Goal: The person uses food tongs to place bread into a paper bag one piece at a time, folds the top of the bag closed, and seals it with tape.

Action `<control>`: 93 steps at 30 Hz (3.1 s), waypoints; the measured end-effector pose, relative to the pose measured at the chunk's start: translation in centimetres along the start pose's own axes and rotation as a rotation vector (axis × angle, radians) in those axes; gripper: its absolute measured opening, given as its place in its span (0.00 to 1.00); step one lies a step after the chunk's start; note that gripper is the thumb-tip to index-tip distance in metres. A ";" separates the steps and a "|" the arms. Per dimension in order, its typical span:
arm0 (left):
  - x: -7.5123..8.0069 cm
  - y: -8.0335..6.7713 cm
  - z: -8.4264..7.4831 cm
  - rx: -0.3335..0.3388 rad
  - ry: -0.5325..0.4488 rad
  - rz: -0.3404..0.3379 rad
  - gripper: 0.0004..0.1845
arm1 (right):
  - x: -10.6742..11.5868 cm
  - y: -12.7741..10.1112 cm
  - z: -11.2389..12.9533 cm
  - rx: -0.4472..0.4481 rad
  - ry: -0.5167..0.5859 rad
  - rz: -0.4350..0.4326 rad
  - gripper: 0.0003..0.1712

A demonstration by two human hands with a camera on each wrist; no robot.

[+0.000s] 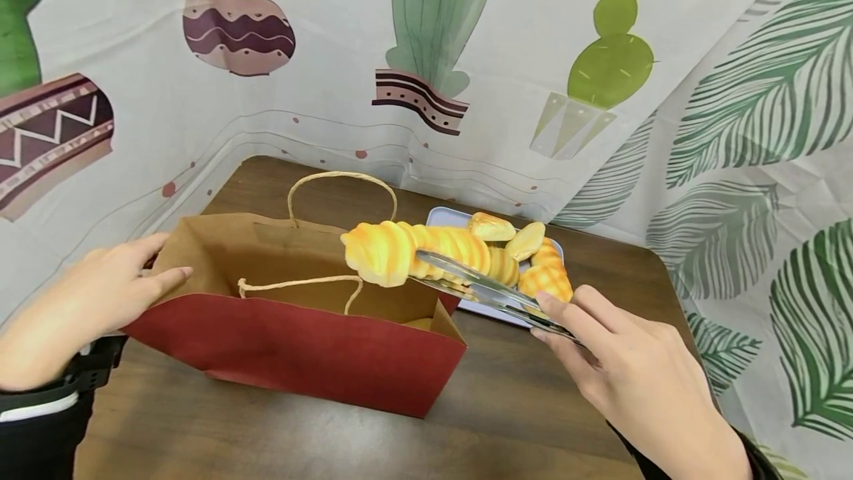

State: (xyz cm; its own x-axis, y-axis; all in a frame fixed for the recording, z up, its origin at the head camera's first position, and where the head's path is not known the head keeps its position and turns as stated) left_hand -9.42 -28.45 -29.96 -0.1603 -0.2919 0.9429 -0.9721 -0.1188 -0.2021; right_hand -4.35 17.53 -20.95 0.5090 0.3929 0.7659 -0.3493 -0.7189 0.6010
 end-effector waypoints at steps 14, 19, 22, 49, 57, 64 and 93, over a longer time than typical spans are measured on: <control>-0.2 0.0 -0.1 -0.006 0.006 -0.008 0.33 | -0.8 0.9 0.0 0.046 0.089 0.051 0.20; -0.1 -0.2 -0.1 -0.015 -0.004 -0.016 0.31 | -1.2 0.8 -0.2 0.047 0.109 0.063 0.19; -0.1 -0.3 -0.1 -0.014 -0.017 -0.016 0.31 | -1.5 1.0 -0.1 0.043 0.125 0.088 0.20; -0.2 -0.4 -0.1 -0.008 -0.022 -0.024 0.31 | -8.3 9.6 -0.5 -0.077 0.363 0.861 0.13; -0.1 -0.5 -0.1 -0.015 -0.017 -0.030 0.30 | -8.8 10.7 -0.5 -0.133 0.328 0.946 0.12; 0.1 -0.6 -0.1 -0.014 -0.012 -0.034 0.30 | -8.5 10.8 -0.9 -0.129 0.250 0.960 0.17; -0.1 -0.6 0.0 -0.030 -0.039 -0.040 0.29 | -2.4 6.5 -3.9 -0.241 0.332 0.690 0.19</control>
State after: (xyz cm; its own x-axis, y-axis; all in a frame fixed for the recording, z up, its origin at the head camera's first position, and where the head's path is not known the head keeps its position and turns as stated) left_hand -8.85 -28.30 -29.96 -0.1154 -0.3241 0.9390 -0.9823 -0.1030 -0.1563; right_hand -10.95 14.17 -17.96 -0.1315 0.0823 0.9879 -0.6794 -0.7332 -0.0293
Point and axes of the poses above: each hand's wrist, its own y-axis towards the middle knuckle, its own x-axis out of the back of the hand, z = x × y, the point moved 2 cm from there along y, towards the middle knuckle, and after that the axes turned 11 degrees about x, right-handed, at the moved point
